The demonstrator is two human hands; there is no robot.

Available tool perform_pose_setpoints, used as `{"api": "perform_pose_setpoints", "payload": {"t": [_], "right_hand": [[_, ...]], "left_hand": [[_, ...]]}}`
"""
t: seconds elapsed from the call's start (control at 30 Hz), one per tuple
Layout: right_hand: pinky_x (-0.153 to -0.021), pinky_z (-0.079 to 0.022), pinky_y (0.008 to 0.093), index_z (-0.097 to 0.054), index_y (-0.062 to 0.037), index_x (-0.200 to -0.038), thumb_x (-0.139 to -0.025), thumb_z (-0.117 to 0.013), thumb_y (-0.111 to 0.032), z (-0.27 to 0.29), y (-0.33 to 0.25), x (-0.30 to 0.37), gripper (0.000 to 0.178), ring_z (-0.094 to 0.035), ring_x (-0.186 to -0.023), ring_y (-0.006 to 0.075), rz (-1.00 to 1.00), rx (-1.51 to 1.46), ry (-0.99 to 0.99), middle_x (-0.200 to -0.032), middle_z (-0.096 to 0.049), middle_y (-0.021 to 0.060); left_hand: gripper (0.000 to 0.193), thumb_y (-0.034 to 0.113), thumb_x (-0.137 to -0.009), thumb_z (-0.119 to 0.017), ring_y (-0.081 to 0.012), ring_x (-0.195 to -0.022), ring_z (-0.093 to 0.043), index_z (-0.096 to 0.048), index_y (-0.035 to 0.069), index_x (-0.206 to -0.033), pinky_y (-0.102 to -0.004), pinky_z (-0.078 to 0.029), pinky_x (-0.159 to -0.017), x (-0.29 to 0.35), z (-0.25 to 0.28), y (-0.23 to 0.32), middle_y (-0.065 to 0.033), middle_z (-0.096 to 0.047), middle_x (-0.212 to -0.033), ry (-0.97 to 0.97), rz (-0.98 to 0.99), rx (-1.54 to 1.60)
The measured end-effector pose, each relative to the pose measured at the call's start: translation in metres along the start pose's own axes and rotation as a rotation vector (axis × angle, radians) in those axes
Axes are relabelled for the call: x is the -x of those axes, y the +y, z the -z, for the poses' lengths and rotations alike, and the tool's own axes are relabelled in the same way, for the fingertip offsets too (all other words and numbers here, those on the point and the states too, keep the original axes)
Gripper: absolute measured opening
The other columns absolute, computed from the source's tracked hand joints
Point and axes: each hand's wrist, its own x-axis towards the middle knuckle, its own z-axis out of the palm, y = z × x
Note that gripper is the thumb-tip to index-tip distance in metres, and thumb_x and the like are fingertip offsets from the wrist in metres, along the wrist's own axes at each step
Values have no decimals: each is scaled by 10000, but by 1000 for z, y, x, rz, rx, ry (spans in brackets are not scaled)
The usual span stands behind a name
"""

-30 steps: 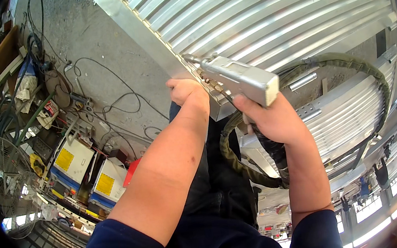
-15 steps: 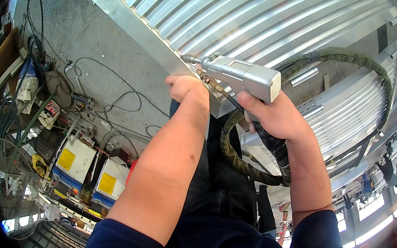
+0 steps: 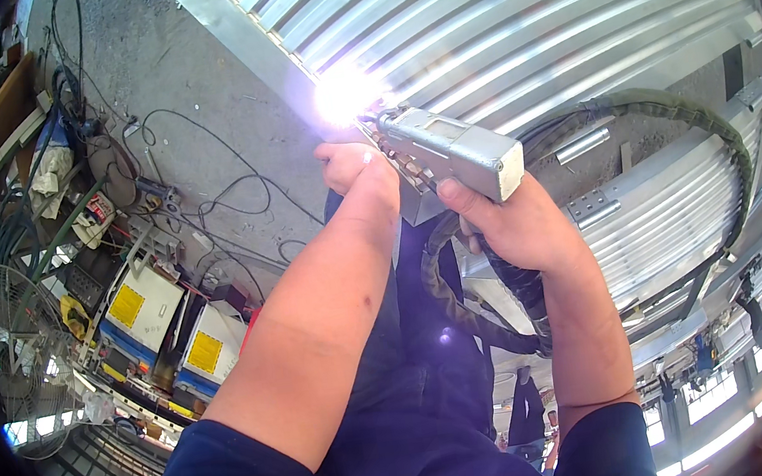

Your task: The person welds the edges of a corrugated metal panel using a handheld welding gun. They reposition the panel and continue welding along multiple seams, producing bright sparks and a visible weld bead.

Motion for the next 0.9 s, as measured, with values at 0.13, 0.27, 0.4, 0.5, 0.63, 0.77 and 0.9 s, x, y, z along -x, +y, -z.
{"api": "perform_pose_setpoints", "payload": {"t": [0.13, 0.27, 0.4, 0.5, 0.63, 0.77, 0.9], "right_hand": [[-510, -489, 306, -575, 10, -1164, -996, -638, -305, -2, -1, 1, 363, -585, -614, 134, -10, 9, 0, -773, -597, 45], [-509, -488, 306, -573, 14, -1173, -1001, -629, -313, -2, 1, 3, 374, -581, -606, 133, 17, 35, 5, -762, -595, 45], [-483, -436, 273, -554, 18, -1280, -996, -640, -300, -2, 6, 5, 435, -506, -535, 85, 45, 0, 21, -668, -545, 7], [-485, -437, 274, -557, 15, -1278, -995, -639, -308, 0, 9, 5, 437, -507, -536, 87, 33, -1, 19, -665, -545, 9], [-489, -442, 272, -557, 15, -1276, -997, -636, -302, 1, 13, 7, 430, -511, -540, 90, 28, 9, 10, -666, -546, 9], [-492, -457, 279, -554, 13, -1276, -988, -649, -254, 2, 16, 11, 404, -529, -567, 94, -1, -53, 38, -725, -572, 12], [-500, -483, 293, -544, 9, -1278, -980, -657, -218, 9, 18, 23, 391, -563, -625, 115, 21, -148, 66, -873, -599, 42]], "left_hand": [[592, 418, -998, -312, -433, -932, -663, -726, -4, -1015, -501, -501, -867, 4, 2, 4, -223, -713, -1029, 8, -1, 5], [603, 424, -1002, -299, -432, -946, -663, -723, -4, -1032, -495, -500, -883, 0, -1, -1, -220, -712, -1049, 4, -7, 17], [611, 436, -1003, -293, -431, -967, -659, -720, 2, -1046, -492, -495, -904, 1, 2, 1, -216, -709, -1077, -38, -7, 2], [610, 439, -1002, -292, -423, -1007, -652, -715, 5, -1075, -488, -485, -937, 11, 7, 7, -219, -703, -1102, -58, 12, 18], [613, 450, -997, -294, -416, -1026, -652, -715, 17, -1099, -490, -480, -955, -5, 0, -1, -210, -705, -1114, -36, 7, -4], [606, 460, -993, -299, -420, -1024, -655, -720, 40, -1112, -492, -483, -956, -1, -1, 3, -199, -709, -1120, -6, 38, -6], [529, 423, -994, -355, -365, -946, -682, -728, 48, -992, -415, -515, -851, -3, -7, 1, -176, -731, -1027, 87, 30, -8]]}}
